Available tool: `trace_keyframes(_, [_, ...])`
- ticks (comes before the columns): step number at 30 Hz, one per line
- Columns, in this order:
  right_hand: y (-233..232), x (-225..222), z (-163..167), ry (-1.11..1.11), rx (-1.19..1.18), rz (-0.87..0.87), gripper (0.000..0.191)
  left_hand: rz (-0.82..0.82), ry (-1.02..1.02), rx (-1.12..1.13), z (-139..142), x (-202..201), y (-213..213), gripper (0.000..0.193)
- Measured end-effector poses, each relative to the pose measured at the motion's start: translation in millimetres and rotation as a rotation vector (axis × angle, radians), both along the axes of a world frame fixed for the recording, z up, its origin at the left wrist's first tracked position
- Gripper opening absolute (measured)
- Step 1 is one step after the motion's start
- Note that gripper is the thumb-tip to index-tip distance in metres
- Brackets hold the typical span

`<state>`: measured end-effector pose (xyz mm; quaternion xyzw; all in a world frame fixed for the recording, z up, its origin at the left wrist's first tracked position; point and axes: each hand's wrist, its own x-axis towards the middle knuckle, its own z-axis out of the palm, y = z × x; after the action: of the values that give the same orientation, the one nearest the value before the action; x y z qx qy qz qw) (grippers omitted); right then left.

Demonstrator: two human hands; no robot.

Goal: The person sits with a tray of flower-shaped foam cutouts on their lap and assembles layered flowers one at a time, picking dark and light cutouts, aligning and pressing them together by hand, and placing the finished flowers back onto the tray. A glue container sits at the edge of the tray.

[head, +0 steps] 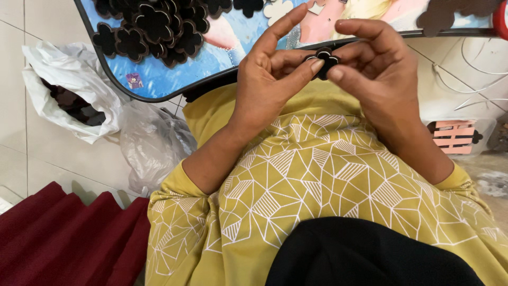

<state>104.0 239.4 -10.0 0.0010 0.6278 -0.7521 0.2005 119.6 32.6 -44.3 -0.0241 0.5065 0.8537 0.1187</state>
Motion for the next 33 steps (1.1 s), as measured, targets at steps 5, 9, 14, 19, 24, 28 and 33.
trace_keyframes(5, [-1.5, -0.5, -3.2, 0.022, 0.017, 0.009, 0.052, 0.002, 0.024, -0.015, 2.7, 0.3, 0.8, 0.063])
trace_keyframes(9, [0.5, 1.1, 0.2, 0.066, 0.035, -0.045, 0.048, 0.001, 0.017, 0.005, 5.6, 0.6, 4.2, 0.064])
trace_keyframes(14, [5.0, 4.1, 3.3, 0.141, 0.132, -0.025, 0.052, -0.022, 0.035, 0.02, 7.5, 4.1, 4.3, 0.061])
trace_keyframes(19, [4.8, 5.6, 0.2, 0.289, 0.234, 0.053, 0.053, 0.003, 0.028, 0.026, 9.3, 9.1, -1.0, 0.06])
trace_keyframes(24, [1.4, 7.6, 2.6, 0.311, 0.23, 0.064, 0.055, 0.011, 0.023, 0.01, 14.0, 9.5, -6.0, 0.066])
trace_keyframes(28, [-3.6, 9.1, 5.6, 0.26, 0.25, 0.045, 0.057, 0.022, 0.023, 0.014, 17.6, 11.2, -9.3, 0.067])
trace_keyframes(33, [-10.5, 9.9, 9.5, 0.306, 0.225, 0.084, 0.054, 0.038, 0.017, 0.026, 22.3, 16.6, -15.8, 0.066])
